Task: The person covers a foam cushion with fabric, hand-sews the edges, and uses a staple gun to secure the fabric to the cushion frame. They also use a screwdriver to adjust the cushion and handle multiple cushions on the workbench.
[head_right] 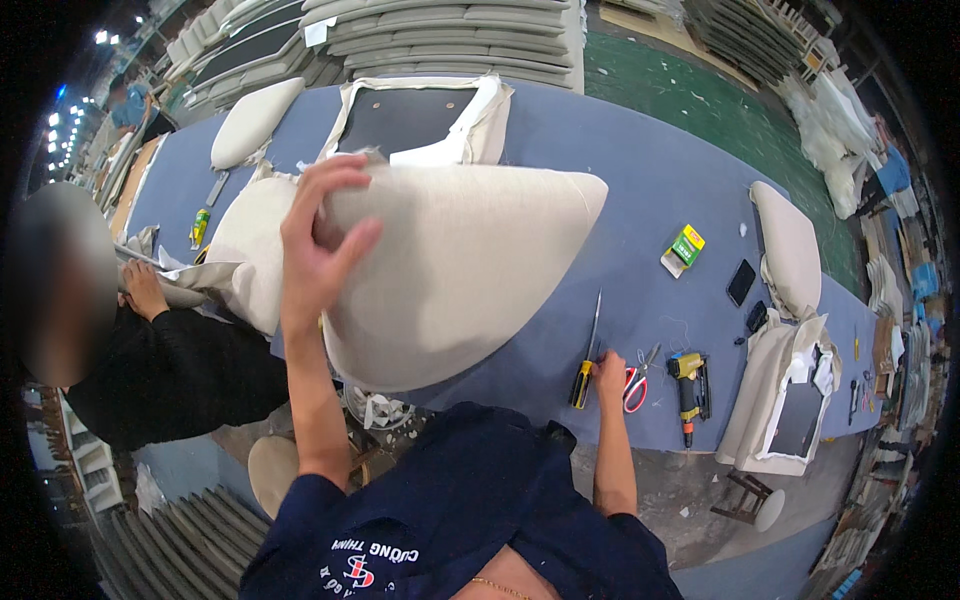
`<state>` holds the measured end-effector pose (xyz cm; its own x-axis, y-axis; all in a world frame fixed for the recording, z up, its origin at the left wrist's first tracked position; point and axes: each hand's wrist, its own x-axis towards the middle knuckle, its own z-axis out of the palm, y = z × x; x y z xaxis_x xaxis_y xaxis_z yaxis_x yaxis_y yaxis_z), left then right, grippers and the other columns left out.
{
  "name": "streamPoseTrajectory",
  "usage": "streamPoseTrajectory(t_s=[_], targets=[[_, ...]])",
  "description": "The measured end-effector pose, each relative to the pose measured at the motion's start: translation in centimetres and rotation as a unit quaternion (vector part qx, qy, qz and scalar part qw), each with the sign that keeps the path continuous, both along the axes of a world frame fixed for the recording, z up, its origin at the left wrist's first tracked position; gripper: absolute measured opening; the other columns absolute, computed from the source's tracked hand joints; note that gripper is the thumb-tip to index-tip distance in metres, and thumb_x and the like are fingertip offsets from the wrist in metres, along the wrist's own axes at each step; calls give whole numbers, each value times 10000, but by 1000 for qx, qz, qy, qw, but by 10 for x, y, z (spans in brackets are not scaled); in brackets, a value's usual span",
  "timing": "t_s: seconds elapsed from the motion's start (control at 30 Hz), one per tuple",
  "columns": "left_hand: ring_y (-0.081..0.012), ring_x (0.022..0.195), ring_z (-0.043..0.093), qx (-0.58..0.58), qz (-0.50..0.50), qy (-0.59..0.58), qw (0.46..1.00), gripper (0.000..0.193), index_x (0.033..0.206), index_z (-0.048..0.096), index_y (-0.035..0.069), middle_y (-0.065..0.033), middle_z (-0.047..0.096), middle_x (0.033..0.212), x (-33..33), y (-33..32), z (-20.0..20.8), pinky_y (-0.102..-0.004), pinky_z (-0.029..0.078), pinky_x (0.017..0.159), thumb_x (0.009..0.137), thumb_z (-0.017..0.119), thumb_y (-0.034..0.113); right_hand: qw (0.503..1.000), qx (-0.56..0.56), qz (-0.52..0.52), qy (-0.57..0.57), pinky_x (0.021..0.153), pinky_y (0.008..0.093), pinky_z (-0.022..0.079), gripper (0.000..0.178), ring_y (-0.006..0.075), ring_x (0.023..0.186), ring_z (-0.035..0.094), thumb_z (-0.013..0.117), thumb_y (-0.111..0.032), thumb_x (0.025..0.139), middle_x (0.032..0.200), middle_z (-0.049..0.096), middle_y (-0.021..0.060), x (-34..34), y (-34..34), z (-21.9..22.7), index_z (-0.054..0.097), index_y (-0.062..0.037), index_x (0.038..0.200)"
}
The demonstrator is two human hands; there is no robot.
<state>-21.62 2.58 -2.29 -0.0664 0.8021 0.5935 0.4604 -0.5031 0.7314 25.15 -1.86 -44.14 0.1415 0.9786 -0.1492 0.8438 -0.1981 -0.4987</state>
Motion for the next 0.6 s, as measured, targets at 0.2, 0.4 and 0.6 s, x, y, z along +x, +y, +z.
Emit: streamPoseTrajectory(t_s=[0.2, 0.4, 0.6], targets=[[-176, 1087, 639, -4, -16, -60, 998, 362, 1133, 640, 19, -96, 685, 1177, -11, 21, -11, -307, 488, 973, 804, 789, -5, 999, 37, -26, -1, 671, 400, 585, 172, 314, 701, 734, 732, -82, 779, 779, 724, 189, 11, 22, 0, 694, 40, 894], [-171, 1079, 646, 35, -23, -68, 997, 385, 1100, 646, 27, -103, 704, 1145, -15, -8, -20, -309, 486, 957, 758, 808, -45, 969, 124, -57, 207, 545, 305, 475, 211, 152, 590, 632, 608, -173, 1024, 709, 628, 78, -41, 55, 153, 678, 25, 1002], [-191, 1033, 659, 21, -62, -105, 992, 202, 1056, 666, -1, -123, 712, 1098, 14, -25, -2, -344, 477, 992, 867, 732, 27, 877, 328, 188, 297, 542, 286, 417, 186, 123, 604, 549, 707, -167, 950, 737, 619, 68, -176, 60, 371, 706, 19, 960]])
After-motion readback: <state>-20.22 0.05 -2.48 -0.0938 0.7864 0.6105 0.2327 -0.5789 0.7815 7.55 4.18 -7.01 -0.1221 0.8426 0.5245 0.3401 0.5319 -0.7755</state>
